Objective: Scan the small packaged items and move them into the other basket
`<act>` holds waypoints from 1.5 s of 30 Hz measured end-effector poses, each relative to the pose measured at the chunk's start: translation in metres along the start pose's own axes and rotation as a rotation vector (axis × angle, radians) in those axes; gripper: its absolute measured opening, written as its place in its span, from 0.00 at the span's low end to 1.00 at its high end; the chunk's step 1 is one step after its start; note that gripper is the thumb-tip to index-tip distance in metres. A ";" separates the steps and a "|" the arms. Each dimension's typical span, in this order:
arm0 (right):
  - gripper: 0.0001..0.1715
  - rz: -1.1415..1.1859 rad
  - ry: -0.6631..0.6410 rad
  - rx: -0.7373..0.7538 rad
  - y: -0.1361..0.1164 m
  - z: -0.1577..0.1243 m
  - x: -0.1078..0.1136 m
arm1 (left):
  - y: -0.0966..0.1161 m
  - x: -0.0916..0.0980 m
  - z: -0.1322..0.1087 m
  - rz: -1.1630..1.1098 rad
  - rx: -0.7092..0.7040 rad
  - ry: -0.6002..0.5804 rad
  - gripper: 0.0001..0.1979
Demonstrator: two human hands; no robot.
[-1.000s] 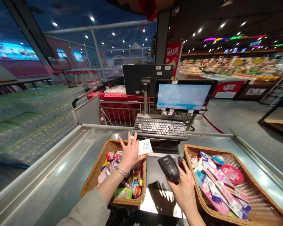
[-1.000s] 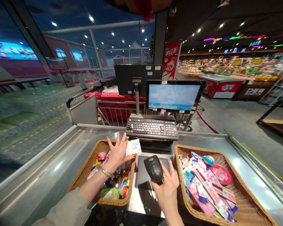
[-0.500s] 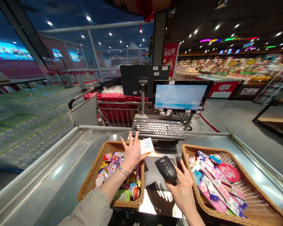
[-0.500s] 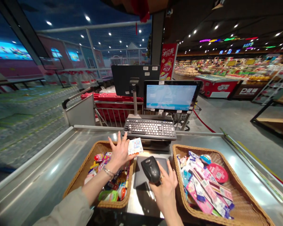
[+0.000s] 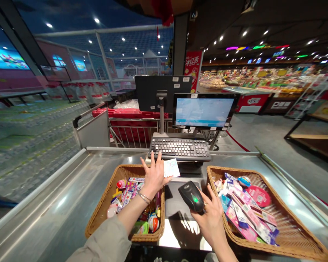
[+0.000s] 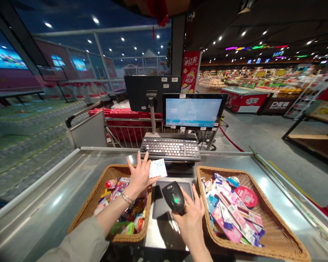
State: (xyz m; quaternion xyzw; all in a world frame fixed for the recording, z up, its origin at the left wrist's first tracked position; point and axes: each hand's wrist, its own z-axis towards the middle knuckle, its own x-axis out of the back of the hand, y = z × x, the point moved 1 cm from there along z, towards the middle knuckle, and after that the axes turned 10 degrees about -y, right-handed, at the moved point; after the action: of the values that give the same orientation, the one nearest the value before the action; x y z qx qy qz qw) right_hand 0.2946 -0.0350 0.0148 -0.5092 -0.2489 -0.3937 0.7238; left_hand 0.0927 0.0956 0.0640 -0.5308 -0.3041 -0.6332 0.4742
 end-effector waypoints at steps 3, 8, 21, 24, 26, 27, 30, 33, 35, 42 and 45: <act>0.17 0.003 -0.005 -0.019 0.003 -0.002 0.002 | 0.004 0.003 0.003 0.007 -0.010 -0.001 0.40; 0.20 -0.015 -0.009 -0.046 0.011 -0.007 0.006 | 0.012 0.006 0.010 -0.017 -0.045 0.011 0.40; 0.19 -0.036 0.121 -0.187 0.033 -0.022 0.030 | 0.053 0.007 0.037 -0.005 -0.178 0.051 0.40; 0.22 -0.036 0.159 -0.213 0.037 -0.026 0.035 | 0.062 0.007 0.043 -0.008 -0.216 0.069 0.39; 0.25 -0.038 0.192 -0.247 0.039 -0.028 0.038 | 0.068 0.006 0.046 -0.015 -0.235 0.074 0.39; 0.26 -0.038 0.206 -0.262 0.040 -0.029 0.040 | 0.071 0.006 0.047 -0.018 -0.243 0.074 0.38; 0.26 -0.043 0.239 -0.267 0.042 -0.031 0.044 | 0.079 0.005 0.051 -0.024 -0.261 0.072 0.38; 0.28 -0.064 0.278 -0.266 0.045 -0.033 0.046 | 0.085 0.004 0.053 -0.020 -0.298 0.070 0.37; 0.29 -0.079 0.310 -0.272 0.049 -0.035 0.046 | 0.090 0.004 0.056 -0.014 -0.333 0.069 0.38; 0.27 -0.145 0.367 -0.265 0.070 -0.045 0.043 | 0.108 0.002 0.065 0.010 -0.423 0.080 0.40; 0.31 -0.166 0.412 -0.282 0.074 -0.050 0.047 | 0.118 0.002 0.068 0.008 -0.472 0.093 0.39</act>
State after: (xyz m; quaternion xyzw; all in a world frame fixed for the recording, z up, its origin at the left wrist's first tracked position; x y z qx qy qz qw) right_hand 0.3802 -0.0841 -0.0075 -0.4920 -0.0800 -0.5779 0.6462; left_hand 0.2281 0.1123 0.0686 -0.5983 -0.1236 -0.7086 0.3529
